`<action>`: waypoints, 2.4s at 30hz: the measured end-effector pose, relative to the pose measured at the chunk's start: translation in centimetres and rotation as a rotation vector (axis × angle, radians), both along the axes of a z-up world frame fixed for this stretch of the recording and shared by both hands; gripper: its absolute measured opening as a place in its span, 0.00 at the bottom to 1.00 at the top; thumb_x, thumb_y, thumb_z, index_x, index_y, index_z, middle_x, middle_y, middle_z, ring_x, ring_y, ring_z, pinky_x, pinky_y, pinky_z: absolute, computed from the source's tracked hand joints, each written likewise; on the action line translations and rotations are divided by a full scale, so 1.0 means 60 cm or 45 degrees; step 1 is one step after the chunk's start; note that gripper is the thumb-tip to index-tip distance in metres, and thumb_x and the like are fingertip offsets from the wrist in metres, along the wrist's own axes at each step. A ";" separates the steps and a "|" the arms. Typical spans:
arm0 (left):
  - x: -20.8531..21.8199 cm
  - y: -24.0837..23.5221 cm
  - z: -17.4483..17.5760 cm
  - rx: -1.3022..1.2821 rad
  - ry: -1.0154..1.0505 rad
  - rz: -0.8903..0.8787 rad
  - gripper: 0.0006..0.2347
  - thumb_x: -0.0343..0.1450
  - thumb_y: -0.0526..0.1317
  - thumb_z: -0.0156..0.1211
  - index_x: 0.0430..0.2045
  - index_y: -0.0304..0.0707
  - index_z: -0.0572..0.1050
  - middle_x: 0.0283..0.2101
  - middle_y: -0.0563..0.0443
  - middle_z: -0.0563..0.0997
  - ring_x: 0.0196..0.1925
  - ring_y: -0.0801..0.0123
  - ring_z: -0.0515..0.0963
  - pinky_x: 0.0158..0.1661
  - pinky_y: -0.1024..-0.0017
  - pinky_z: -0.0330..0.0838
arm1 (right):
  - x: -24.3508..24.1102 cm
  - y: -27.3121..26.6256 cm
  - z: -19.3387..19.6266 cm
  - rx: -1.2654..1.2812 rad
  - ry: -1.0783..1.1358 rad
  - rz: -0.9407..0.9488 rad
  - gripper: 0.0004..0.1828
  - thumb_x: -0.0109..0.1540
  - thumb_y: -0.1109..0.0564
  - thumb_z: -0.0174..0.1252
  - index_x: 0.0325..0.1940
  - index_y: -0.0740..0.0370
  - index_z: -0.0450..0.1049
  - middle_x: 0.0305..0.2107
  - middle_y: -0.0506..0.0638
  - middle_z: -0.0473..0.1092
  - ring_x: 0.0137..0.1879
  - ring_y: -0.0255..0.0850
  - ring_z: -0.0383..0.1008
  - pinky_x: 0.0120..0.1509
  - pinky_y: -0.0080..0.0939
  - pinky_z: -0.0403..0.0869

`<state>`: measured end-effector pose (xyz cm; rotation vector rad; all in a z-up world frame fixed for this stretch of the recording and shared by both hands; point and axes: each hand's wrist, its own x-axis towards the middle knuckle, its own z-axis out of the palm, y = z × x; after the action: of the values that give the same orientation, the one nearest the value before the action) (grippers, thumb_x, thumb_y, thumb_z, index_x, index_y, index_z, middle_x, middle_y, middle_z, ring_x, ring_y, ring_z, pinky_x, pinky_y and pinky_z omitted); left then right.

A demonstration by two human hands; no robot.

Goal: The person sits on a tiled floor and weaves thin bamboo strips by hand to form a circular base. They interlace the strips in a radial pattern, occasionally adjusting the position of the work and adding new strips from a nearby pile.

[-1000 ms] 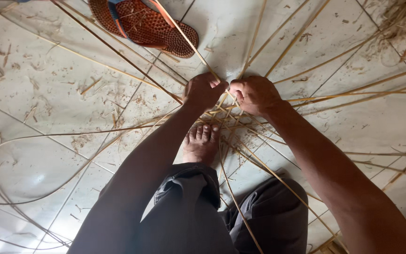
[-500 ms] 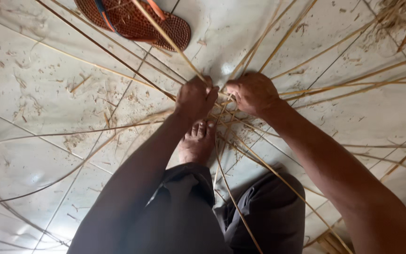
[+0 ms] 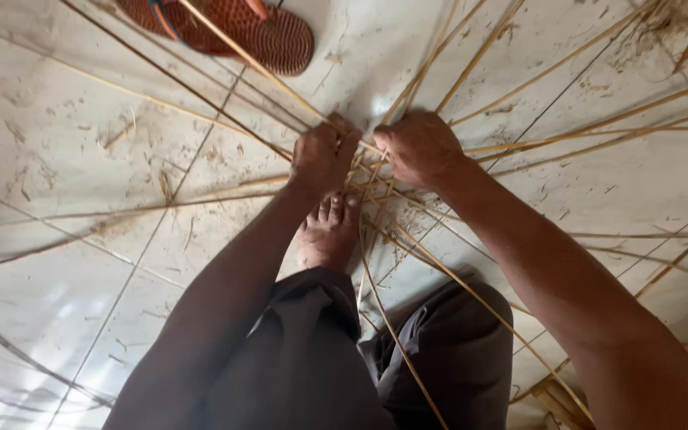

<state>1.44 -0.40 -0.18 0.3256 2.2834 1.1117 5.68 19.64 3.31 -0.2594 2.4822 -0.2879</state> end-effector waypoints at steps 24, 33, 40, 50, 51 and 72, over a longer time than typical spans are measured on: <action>-0.043 0.015 -0.042 -0.126 0.004 -0.116 0.14 0.70 0.53 0.61 0.29 0.43 0.76 0.28 0.43 0.83 0.40 0.46 0.85 0.38 0.50 0.77 | 0.091 -0.050 0.073 0.150 0.463 0.108 0.39 0.53 0.46 0.71 0.63 0.63 0.68 0.49 0.59 0.65 0.60 0.56 0.61 0.61 0.58 0.59; -0.079 0.015 0.006 -0.166 -0.275 -0.174 0.11 0.70 0.51 0.57 0.38 0.48 0.78 0.33 0.49 0.85 0.42 0.54 0.87 0.40 0.57 0.79 | 0.096 -0.093 0.069 0.243 0.199 0.054 0.48 0.58 0.45 0.68 0.73 0.76 0.58 0.61 0.71 0.61 0.70 0.68 0.62 0.62 0.50 0.76; -0.051 -0.027 0.028 0.021 -0.046 -0.569 0.18 0.65 0.35 0.65 0.50 0.40 0.73 0.43 0.42 0.83 0.48 0.51 0.85 0.45 0.48 0.79 | 0.100 -0.091 0.088 0.131 0.024 0.023 0.37 0.61 0.60 0.53 0.76 0.67 0.60 0.69 0.74 0.53 0.76 0.76 0.50 0.70 0.53 0.74; -0.064 -0.019 0.014 -0.292 0.445 -1.123 0.17 0.68 0.41 0.68 0.49 0.37 0.76 0.49 0.40 0.79 0.55 0.42 0.78 0.47 0.46 0.81 | 0.111 -0.066 0.048 -0.168 0.522 -0.388 0.19 0.70 0.52 0.51 0.64 0.58 0.72 0.47 0.57 0.72 0.56 0.55 0.78 0.49 0.46 0.84; -0.064 -0.020 0.009 -0.287 0.602 -1.152 0.15 0.68 0.45 0.68 0.44 0.42 0.75 0.45 0.47 0.77 0.52 0.48 0.79 0.43 0.52 0.81 | 0.114 -0.067 0.039 -0.154 0.610 -0.454 0.26 0.65 0.47 0.59 0.66 0.58 0.71 0.49 0.57 0.73 0.56 0.55 0.79 0.49 0.48 0.83; -0.051 -0.026 -0.028 -0.108 0.788 -0.891 0.10 0.64 0.51 0.68 0.35 0.57 0.81 0.36 0.56 0.79 0.44 0.53 0.80 0.43 0.60 0.77 | 0.007 -0.004 0.027 -0.200 -0.058 -0.492 0.09 0.62 0.59 0.60 0.42 0.46 0.83 0.34 0.51 0.78 0.46 0.52 0.81 0.50 0.54 0.79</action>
<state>-1.61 -1.94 -1.88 1.4657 2.3712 0.5854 6.09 19.43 4.92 0.1665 2.4541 -0.6420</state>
